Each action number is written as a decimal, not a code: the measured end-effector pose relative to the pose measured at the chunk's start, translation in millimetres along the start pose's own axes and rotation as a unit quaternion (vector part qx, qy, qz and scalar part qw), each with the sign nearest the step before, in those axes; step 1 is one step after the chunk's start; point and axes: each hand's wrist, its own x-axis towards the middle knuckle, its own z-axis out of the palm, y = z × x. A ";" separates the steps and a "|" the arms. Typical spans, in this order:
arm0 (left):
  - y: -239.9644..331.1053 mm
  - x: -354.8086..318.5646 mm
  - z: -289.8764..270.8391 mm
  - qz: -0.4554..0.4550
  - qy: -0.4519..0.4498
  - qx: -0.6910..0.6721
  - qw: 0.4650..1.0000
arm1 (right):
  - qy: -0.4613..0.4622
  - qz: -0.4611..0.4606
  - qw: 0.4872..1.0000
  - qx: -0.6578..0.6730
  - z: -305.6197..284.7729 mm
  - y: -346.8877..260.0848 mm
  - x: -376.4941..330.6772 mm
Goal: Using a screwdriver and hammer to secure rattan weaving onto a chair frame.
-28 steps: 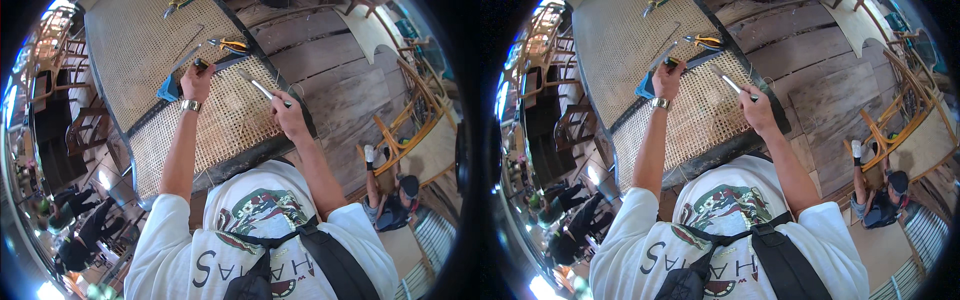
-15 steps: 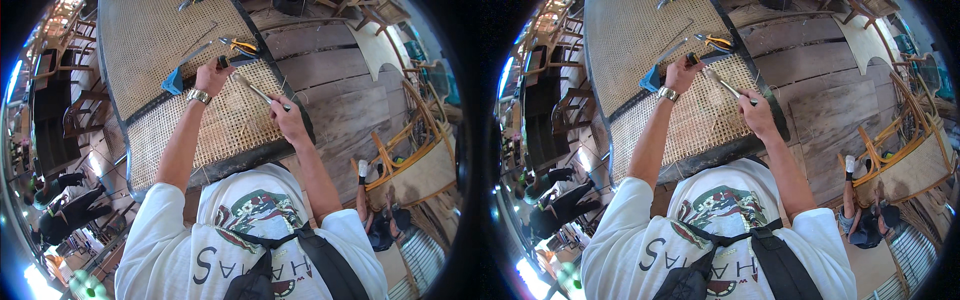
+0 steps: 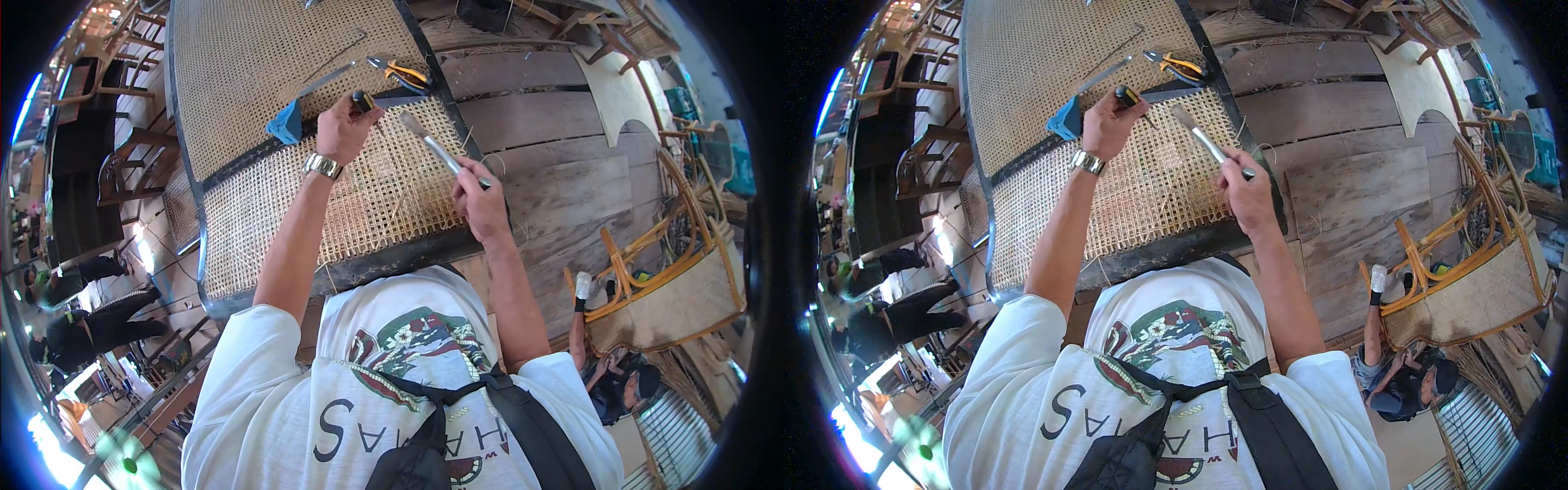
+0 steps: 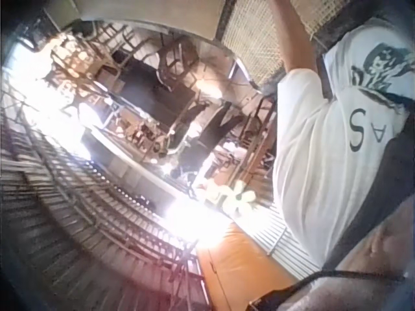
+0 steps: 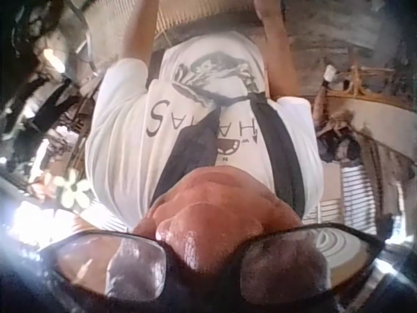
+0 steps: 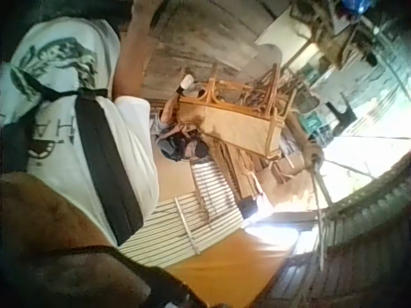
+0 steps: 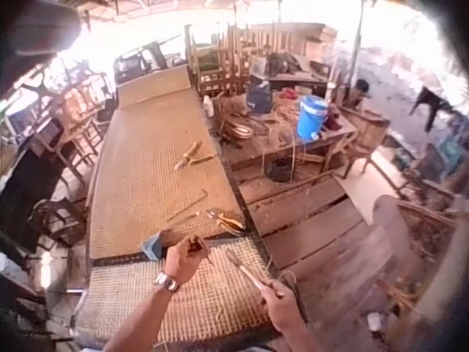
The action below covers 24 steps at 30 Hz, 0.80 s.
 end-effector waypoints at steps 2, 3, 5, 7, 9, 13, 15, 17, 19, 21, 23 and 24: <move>2.6 -3.1 -0.8 0.006 0.017 -0.053 0.998 | 0.056 -0.018 0.997 0.056 -3.9 -2.0 -3.3; 4.1 -3.7 -0.5 0.006 0.012 -0.039 0.999 | 0.058 -0.017 0.996 0.066 -4.3 -2.1 -4.3; 7.0 -3.4 0.4 -0.016 -0.004 -0.019 1.000 | 0.044 -0.032 0.997 0.052 -2.4 -0.3 -4.6; 8.6 -0.8 0.5 0.007 0.005 0.015 1.000 | 0.048 -0.041 0.997 0.041 3.6 4.5 -3.6; 8.8 1.7 0.5 0.019 0.005 0.048 0.999 | 0.055 -0.066 0.996 0.004 10.7 9.7 -1.0; 4.3 0.0 2.7 0.021 -0.027 0.032 0.999 | 0.065 -0.057 0.996 0.029 11.5 14.3 -3.2; 1.5 -2.5 4.5 0.028 -0.047 0.046 0.997 | 0.034 -0.051 0.998 -0.019 7.9 12.7 -7.0; -0.7 -7.3 3.4 0.032 -0.032 0.025 0.999 | 0.018 -0.047 0.999 -0.013 1.1 9.2 -14.1; -1.3 -12.2 1.6 0.028 0.002 -0.056 0.998 | -0.001 -0.041 0.999 -0.011 -5.5 6.0 -22.5; -0.8 -18.5 0.4 0.028 0.001 -0.055 0.998 | 0.047 -0.034 0.996 0.067 -9.1 5.3 -29.9; 0.8 -21.0 1.0 0.014 -0.008 -0.053 0.998 | 0.037 -0.042 0.997 0.050 -5.8 7.4 -31.1; 1.3 -20.6 0.6 0.032 0.000 -0.053 0.998 | 0.035 -0.045 0.998 0.036 -4.0 8.6 -31.1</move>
